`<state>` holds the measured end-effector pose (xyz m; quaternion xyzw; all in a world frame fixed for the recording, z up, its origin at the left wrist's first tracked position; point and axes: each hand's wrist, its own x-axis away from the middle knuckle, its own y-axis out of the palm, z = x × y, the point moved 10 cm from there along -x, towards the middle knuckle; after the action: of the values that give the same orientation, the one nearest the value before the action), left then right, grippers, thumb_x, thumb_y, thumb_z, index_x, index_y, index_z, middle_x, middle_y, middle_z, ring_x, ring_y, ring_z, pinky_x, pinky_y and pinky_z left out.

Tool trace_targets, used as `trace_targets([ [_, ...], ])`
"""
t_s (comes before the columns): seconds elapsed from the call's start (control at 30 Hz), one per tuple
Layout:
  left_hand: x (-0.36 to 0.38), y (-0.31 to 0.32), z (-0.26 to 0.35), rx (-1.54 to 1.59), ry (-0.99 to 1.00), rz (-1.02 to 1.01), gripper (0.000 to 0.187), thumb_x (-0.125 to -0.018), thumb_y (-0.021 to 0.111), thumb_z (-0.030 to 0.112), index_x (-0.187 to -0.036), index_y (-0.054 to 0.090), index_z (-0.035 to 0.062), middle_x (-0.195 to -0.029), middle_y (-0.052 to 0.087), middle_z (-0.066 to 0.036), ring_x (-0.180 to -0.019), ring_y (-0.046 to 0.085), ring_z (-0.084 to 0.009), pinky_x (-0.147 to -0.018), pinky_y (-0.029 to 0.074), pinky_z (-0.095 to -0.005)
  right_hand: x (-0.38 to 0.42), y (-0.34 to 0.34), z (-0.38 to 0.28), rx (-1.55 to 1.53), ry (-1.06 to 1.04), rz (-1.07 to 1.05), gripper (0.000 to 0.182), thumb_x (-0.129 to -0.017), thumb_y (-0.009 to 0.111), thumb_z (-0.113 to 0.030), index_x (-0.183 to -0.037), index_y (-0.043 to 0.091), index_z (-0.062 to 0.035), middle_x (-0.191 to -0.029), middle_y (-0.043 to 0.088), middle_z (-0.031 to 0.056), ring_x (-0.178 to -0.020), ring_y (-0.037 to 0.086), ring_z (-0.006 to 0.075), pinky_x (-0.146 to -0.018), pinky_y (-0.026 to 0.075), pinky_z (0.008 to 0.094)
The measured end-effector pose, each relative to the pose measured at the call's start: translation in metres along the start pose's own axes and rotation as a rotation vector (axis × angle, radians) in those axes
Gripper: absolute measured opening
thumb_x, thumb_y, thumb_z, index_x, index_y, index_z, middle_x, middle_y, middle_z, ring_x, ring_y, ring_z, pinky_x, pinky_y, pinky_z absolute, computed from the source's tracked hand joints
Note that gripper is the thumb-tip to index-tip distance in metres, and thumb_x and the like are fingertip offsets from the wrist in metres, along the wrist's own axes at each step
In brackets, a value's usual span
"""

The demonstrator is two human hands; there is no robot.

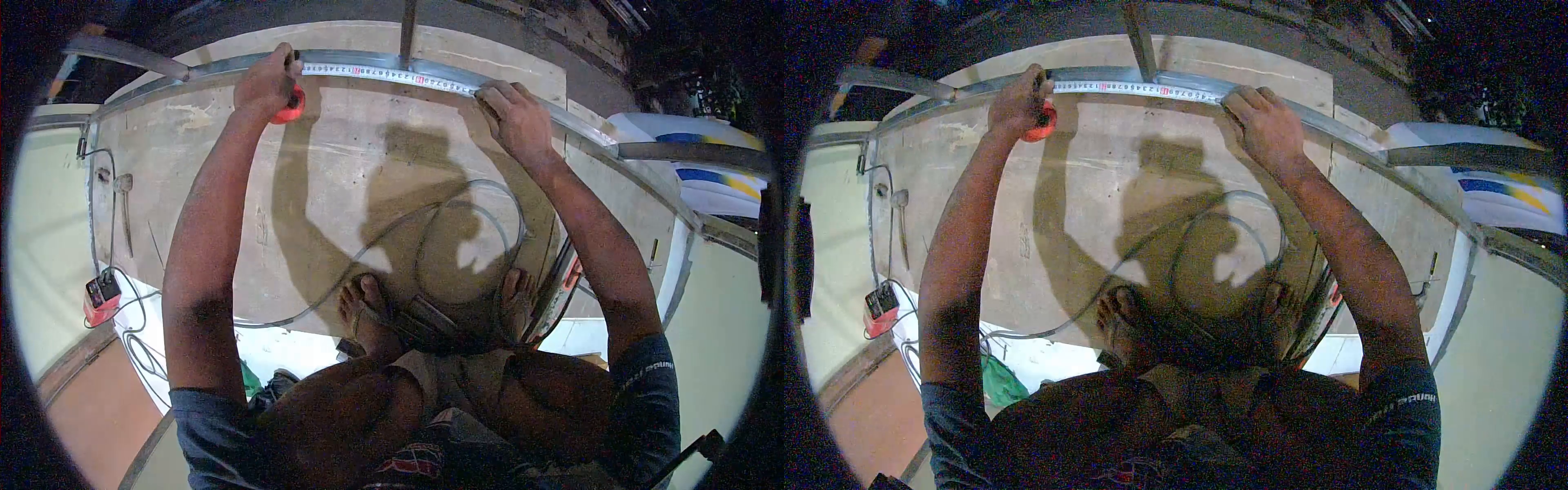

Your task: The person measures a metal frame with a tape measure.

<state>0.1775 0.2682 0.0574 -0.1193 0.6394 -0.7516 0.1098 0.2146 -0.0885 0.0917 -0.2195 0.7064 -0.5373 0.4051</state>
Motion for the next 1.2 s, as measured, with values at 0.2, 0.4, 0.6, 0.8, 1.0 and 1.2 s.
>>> trace_targets([
  [0.2,-0.007,0.002,0.0,-0.031,0.018,-0.046,0.031,-0.097,0.05,0.043,-0.109,0.054,0.0147,-0.102,0.067,-0.014,-0.098,0.064,-0.0373,-0.08,0.049,-0.0507,0.0,0.001,0.0,0.019,0.006,0.014,0.016,-0.083,0.067,-0.017,-0.098,0.065,-0.0109,-0.105,0.064,0.0035,-0.093,0.062,0.0263,-0.077,0.053,0.0374],
  [0.4,-0.009,-0.001,0.002,-0.011,0.08,0.026,0.033,-0.096,0.051,0.043,-0.107,0.054,0.0115,-0.097,0.067,-0.016,-0.094,0.064,-0.0394,-0.079,0.049,-0.0499,0.001,0.003,0.002,0.02,-0.011,0.044,0.017,-0.082,0.068,-0.017,-0.098,0.066,-0.0113,-0.103,0.065,0.0037,-0.091,0.062,0.0259,-0.076,0.054,0.0365],
  [0.6,-0.011,-0.001,0.002,0.024,0.085,-0.019,0.029,-0.094,0.056,0.038,-0.104,0.058,0.0105,-0.095,0.067,-0.018,-0.093,0.064,-0.0387,-0.079,0.049,-0.0503,0.002,0.003,0.002,0.062,-0.01,0.034,0.02,-0.081,0.069,-0.018,-0.099,0.065,-0.0113,-0.102,0.065,0.0042,-0.09,0.062,0.0263,-0.072,0.054,0.0379],
  [0.8,-0.017,0.0,0.002,0.106,0.182,0.02,0.028,-0.093,0.058,0.033,-0.097,0.055,0.0054,-0.087,0.065,-0.021,-0.085,0.063,-0.0406,-0.074,0.048,-0.0491,0.0,-0.001,0.001,0.013,-0.016,0.069,0.02,-0.082,0.068,-0.017,-0.101,0.065,-0.0118,-0.102,0.065,0.0046,-0.089,0.063,0.0268,-0.071,0.054,0.0389],
  [1.0,-0.016,-0.003,0.005,0.119,0.169,-0.01,0.027,-0.091,0.06,0.031,-0.095,0.056,0.0041,-0.087,0.064,-0.02,-0.083,0.063,-0.0387,-0.073,0.048,-0.0468,-0.002,0.004,0.007,0.011,0.033,0.021,0.018,-0.082,0.068,-0.017,-0.099,0.064,-0.0118,-0.101,0.065,0.0046,-0.091,0.063,0.0264,-0.071,0.054,0.0394],
  [1.2,-0.023,0.001,0.001,0.073,0.174,-0.02,0.026,-0.09,0.061,0.03,-0.096,0.057,0.0052,-0.088,0.064,-0.019,-0.085,0.063,-0.0381,-0.074,0.048,-0.046,-0.004,0.0,0.006,-0.027,0.009,0.061,0.017,-0.082,0.067,-0.018,-0.097,0.063,-0.0114,-0.099,0.065,0.0049,-0.091,0.063,0.0271,-0.07,0.054,0.0399],
])
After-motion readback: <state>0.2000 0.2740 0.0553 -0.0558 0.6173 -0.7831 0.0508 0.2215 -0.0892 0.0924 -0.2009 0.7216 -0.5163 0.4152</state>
